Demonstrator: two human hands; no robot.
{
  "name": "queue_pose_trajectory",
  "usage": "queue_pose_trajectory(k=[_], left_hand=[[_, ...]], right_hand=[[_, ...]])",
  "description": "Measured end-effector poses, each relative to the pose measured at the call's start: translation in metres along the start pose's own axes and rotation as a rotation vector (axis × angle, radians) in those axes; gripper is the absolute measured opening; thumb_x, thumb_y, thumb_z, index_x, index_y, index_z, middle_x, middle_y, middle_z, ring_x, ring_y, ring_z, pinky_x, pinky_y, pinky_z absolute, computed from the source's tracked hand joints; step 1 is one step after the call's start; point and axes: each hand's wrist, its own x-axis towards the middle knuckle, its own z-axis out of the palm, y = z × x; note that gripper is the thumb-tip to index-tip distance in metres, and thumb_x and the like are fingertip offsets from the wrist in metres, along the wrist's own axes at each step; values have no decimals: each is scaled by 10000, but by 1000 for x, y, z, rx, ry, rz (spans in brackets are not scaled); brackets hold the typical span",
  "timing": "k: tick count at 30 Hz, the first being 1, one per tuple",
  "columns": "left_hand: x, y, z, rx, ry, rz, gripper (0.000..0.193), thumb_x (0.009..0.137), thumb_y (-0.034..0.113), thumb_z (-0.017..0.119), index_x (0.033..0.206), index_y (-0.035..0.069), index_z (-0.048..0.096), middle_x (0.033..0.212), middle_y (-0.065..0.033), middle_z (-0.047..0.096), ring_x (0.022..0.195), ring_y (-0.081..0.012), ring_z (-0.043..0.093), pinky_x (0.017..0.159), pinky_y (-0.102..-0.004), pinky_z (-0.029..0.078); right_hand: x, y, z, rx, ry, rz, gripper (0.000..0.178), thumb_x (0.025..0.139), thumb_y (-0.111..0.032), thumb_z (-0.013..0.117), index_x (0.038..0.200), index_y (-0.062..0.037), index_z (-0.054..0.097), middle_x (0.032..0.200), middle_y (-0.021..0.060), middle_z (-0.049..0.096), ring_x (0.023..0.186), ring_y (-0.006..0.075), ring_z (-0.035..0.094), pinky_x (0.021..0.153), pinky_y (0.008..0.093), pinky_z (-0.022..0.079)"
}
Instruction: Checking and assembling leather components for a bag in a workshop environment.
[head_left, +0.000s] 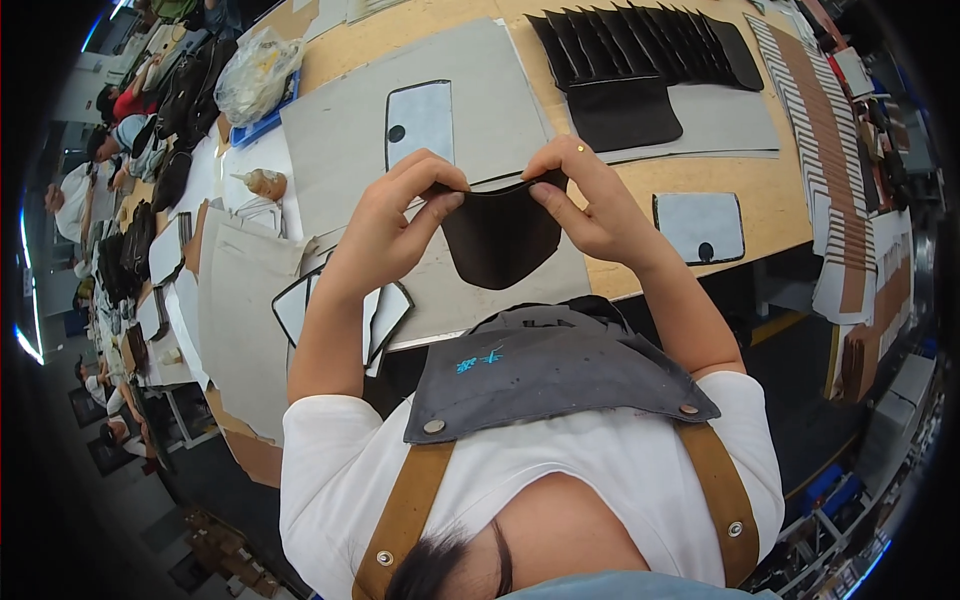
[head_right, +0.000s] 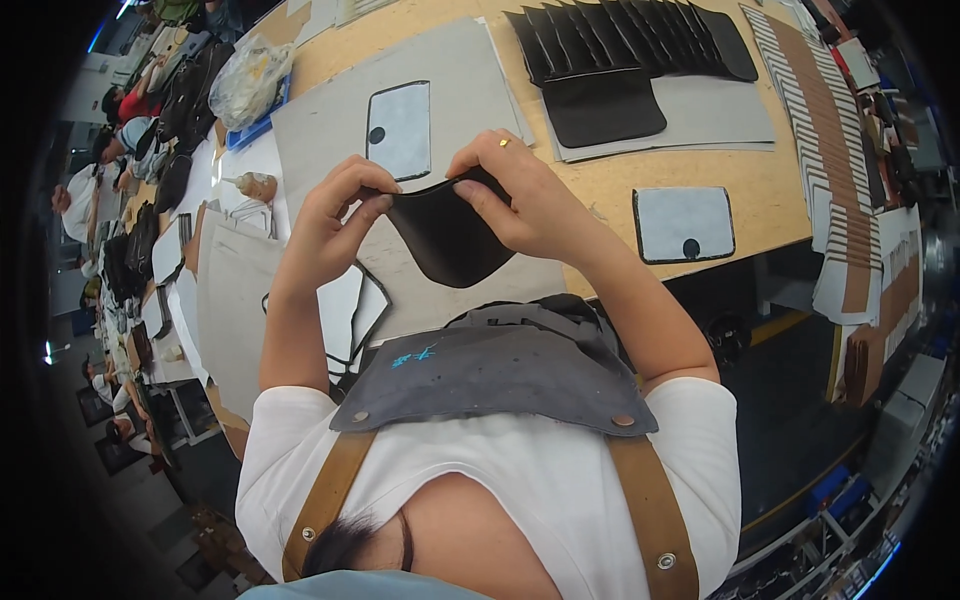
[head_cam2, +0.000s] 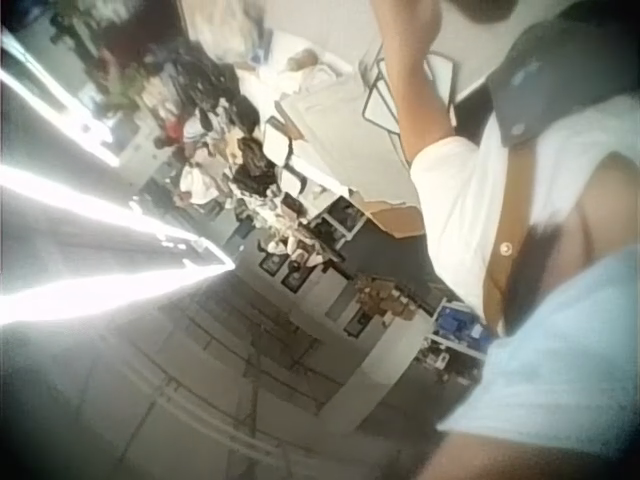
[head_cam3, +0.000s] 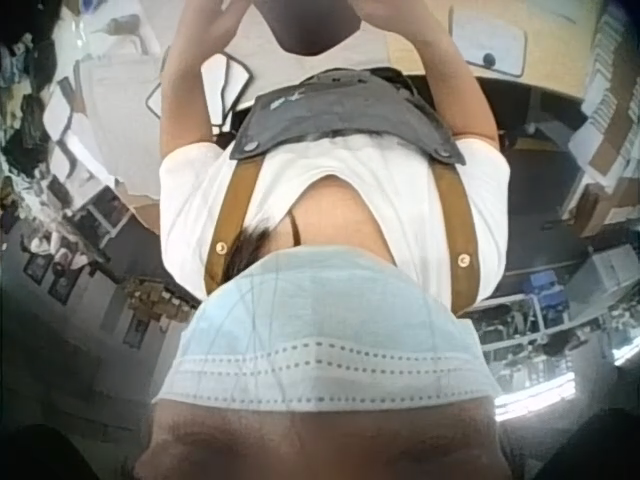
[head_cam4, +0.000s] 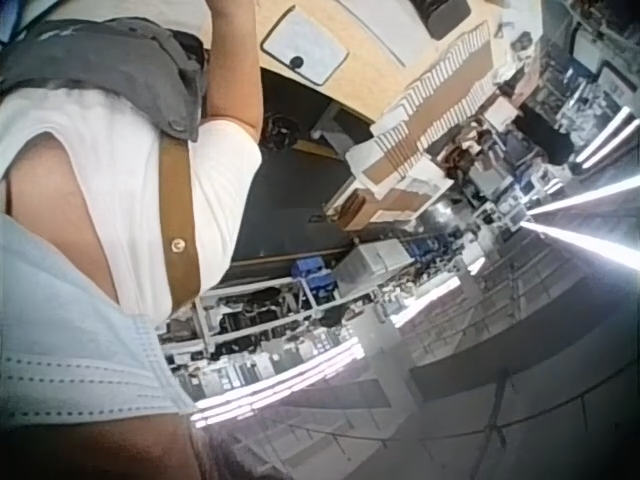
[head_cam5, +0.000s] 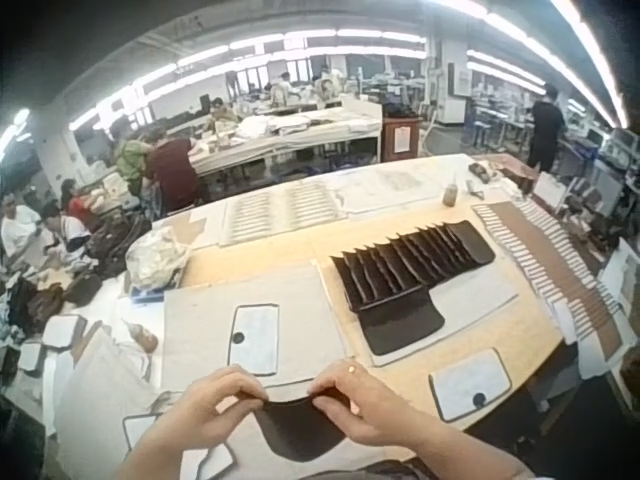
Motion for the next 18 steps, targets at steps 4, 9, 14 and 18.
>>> queue_pose_trajectory(k=[4, 9, 14, 18], left_hand=[[5, -6, 1, -79, -44, 52, 86, 809, -31, 561, 889, 3, 555, 841, -74, 550, 779, -190, 531, 720, -289, 429], [9, -13, -1, -125, -133, 73, 80, 826, -6, 553, 905, 7, 554, 869, -63, 538, 801, -171, 516, 738, -281, 421], [15, -22, 0, -267, -221, 88, 85, 852, 11, 529, 935, 13, 548, 918, -40, 509, 848, -129, 479, 746, -253, 401], [19, -22, 2, -338, -248, 66, 85, 856, 12, 521, 937, 16, 547, 930, -35, 498, 852, -122, 471, 748, -247, 396]], right_hand=[[-3, 3, -4, 11, -15, -13, 112, 825, -37, 570, 932, -26, 540, 882, 67, 532, 841, 186, 499, 781, 286, 388], [-4, 4, -6, 99, -69, 29, 84, 822, -48, 580, 903, -37, 560, 866, 49, 529, 841, 172, 487, 785, 283, 381], [-6, 12, -5, 207, -82, 19, 92, 828, -59, 580, 914, -47, 549, 879, 45, 522, 863, 170, 486, 779, 276, 377], [-7, 12, -4, 289, -95, 24, 105, 831, -93, 598, 907, -53, 536, 890, 41, 520, 897, 174, 484, 798, 280, 376]])
